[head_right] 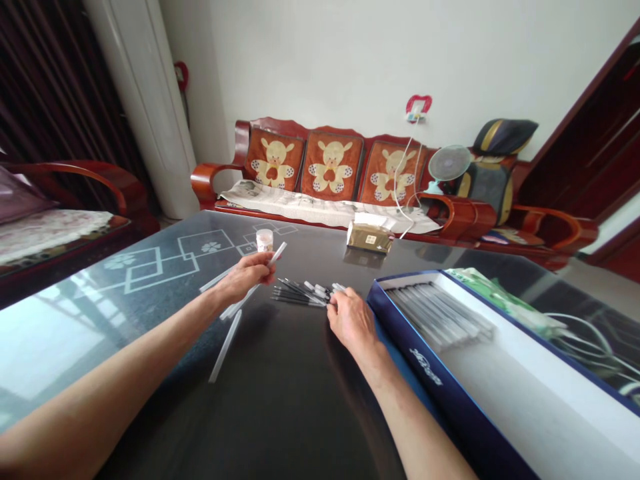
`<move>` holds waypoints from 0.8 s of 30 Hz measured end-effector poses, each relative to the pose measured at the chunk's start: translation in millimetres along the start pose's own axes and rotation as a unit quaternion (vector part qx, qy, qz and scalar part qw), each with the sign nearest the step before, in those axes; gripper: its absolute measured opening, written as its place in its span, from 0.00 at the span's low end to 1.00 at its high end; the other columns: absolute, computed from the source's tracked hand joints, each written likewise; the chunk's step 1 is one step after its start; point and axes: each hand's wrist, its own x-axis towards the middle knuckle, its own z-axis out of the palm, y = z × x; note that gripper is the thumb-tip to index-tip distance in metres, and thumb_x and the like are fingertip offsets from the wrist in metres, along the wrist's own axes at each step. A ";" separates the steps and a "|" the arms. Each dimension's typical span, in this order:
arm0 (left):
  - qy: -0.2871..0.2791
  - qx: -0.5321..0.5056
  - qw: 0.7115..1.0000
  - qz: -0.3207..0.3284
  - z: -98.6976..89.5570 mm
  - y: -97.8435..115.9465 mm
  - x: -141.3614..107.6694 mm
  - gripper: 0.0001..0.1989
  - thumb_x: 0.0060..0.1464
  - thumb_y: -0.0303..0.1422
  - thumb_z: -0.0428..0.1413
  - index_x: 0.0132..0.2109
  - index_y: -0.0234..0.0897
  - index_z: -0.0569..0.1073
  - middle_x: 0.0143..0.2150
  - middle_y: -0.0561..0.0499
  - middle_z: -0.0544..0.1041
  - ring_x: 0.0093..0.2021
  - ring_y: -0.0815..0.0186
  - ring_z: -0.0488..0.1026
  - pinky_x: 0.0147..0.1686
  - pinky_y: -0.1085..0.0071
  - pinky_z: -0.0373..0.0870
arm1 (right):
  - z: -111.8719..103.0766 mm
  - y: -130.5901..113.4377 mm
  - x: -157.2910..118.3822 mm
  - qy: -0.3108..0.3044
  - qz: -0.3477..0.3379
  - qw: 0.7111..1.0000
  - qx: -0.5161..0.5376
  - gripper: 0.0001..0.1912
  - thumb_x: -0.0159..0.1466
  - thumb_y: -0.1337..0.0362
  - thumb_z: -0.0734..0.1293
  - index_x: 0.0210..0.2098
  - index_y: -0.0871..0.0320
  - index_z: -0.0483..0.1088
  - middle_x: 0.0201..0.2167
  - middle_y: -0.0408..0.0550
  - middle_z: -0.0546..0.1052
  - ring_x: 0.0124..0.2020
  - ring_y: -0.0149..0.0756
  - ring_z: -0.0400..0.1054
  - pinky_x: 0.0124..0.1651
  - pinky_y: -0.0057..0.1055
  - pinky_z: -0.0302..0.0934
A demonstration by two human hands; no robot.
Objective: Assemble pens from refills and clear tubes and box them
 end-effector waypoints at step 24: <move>-0.008 0.563 0.805 0.186 -4.3 -32.7 5.8 0.23 0.58 0.24 0.46 0.60 0.34 0.67 0.49 0.42 0.78 0.47 0.61 0.77 0.48 0.68 0.72 | -6.1 13.5 0.4 0.110 -0.074 0.991 0.026 0.09 0.64 0.64 0.60 0.31 0.57 0.70 0.31 0.47 0.71 0.29 0.33 0.66 0.33 0.29 0.54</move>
